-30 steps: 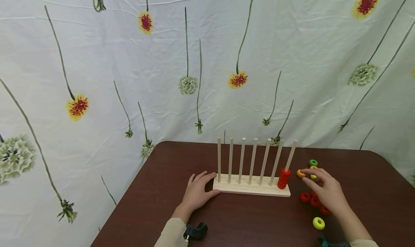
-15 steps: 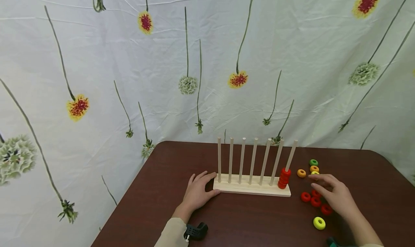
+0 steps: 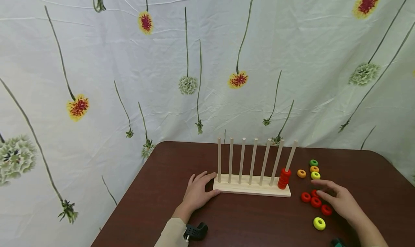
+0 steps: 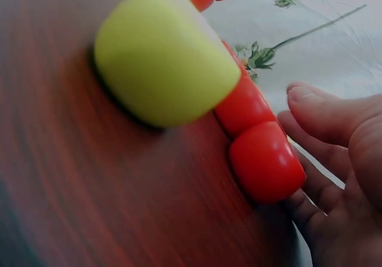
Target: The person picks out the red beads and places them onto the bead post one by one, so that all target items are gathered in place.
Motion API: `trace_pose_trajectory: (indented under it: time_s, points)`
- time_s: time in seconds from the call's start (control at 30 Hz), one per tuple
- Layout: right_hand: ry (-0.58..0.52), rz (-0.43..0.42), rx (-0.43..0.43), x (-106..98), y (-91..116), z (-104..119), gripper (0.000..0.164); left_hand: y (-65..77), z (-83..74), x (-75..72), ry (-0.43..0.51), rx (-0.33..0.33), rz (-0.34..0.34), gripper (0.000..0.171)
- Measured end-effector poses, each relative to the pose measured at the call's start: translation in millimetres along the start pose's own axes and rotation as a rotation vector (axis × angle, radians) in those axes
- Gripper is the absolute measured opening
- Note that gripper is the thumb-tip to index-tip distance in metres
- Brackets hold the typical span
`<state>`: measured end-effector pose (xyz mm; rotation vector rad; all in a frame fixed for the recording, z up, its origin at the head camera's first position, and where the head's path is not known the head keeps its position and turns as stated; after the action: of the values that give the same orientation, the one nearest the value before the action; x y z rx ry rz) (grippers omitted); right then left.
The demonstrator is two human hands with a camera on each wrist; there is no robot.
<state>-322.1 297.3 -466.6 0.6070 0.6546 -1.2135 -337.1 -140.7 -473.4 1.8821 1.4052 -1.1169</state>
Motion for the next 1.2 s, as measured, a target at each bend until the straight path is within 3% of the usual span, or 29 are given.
trace_pose_trajectory:
  time_s: [0.27, 0.47, 1.2]
  points:
    - [-0.071, 0.061, -0.020, 6.3, 1.2, -9.6, 0.044, -0.7, -1.1, 0.2, 0.005, -0.001, 0.003, 0.062]
    - [-0.013, 0.061, -0.059, 5.2, 1.1, -6.1, 0.039, -1.4, -1.5, 0.4, 0.005, -0.001, 0.001, 0.062]
    - [-0.037, 0.049, 0.016, 10.5, 0.5, -7.9, 0.041, 1.1, -1.9, -1.2, 0.017, 0.003, 0.000, 0.062]
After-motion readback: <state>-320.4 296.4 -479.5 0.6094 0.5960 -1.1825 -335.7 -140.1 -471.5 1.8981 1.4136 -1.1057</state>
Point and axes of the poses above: each hand's wrist, its own y-axis away from the middle knuckle, its own x-axis out of the palm, z = x × y, the point moved 10 cm from there along -y, towards the middle knuckle, and after that the axes turned 12 degrees about z, right-handed, at the moved point
